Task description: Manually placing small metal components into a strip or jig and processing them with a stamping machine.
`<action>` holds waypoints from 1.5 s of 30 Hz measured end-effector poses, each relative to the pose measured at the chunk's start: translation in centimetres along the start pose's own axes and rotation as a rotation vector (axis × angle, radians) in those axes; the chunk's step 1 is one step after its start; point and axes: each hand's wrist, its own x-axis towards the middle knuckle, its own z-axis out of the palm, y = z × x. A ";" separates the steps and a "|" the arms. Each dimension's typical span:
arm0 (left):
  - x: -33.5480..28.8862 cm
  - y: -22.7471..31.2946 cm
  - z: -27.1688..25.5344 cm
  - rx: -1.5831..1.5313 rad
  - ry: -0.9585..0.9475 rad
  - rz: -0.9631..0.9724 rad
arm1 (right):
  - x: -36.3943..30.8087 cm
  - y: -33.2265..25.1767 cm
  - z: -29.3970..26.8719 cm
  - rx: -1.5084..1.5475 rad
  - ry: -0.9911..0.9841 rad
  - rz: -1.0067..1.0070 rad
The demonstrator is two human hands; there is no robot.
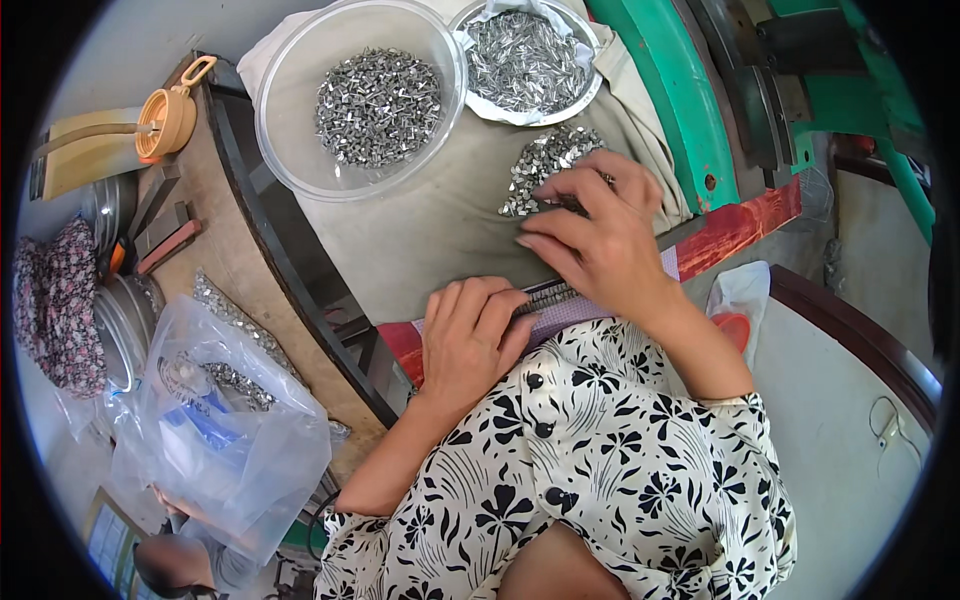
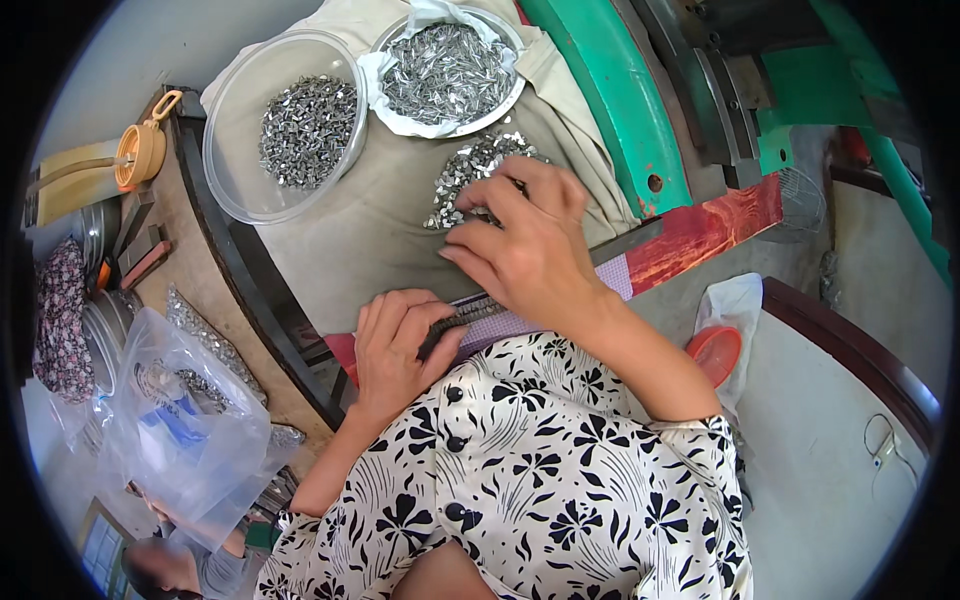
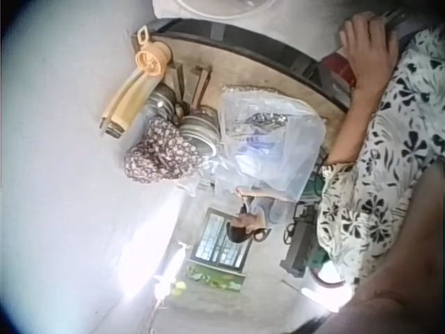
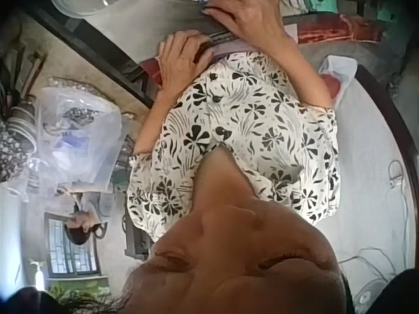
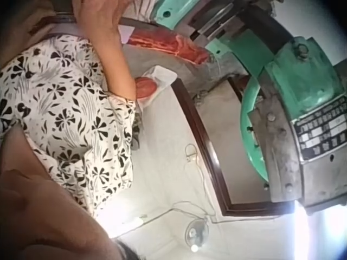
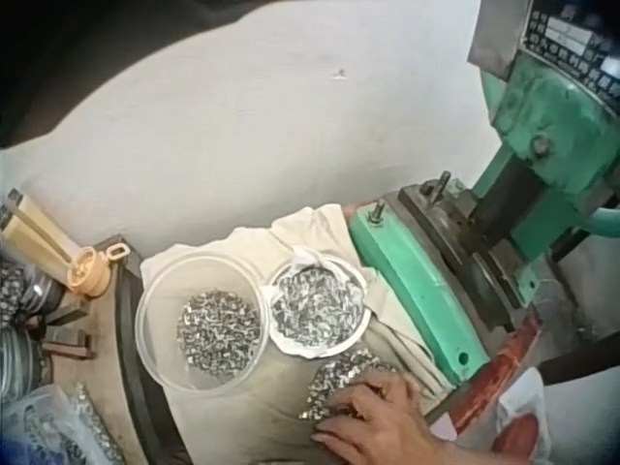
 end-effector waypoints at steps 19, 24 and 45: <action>0.9 0.5 1.0 0.013 0.021 0.100 | -4.5 0.6 -3.0 0.089 -0.136 -0.024; 1.7 0.9 1.7 0.029 -0.012 0.113 | -5.1 0.6 -3.1 0.076 -0.157 -0.012; 5.1 -1.1 -1.1 0.196 0.108 0.011 | -2.3 0.9 -1.4 -0.085 -0.025 -0.029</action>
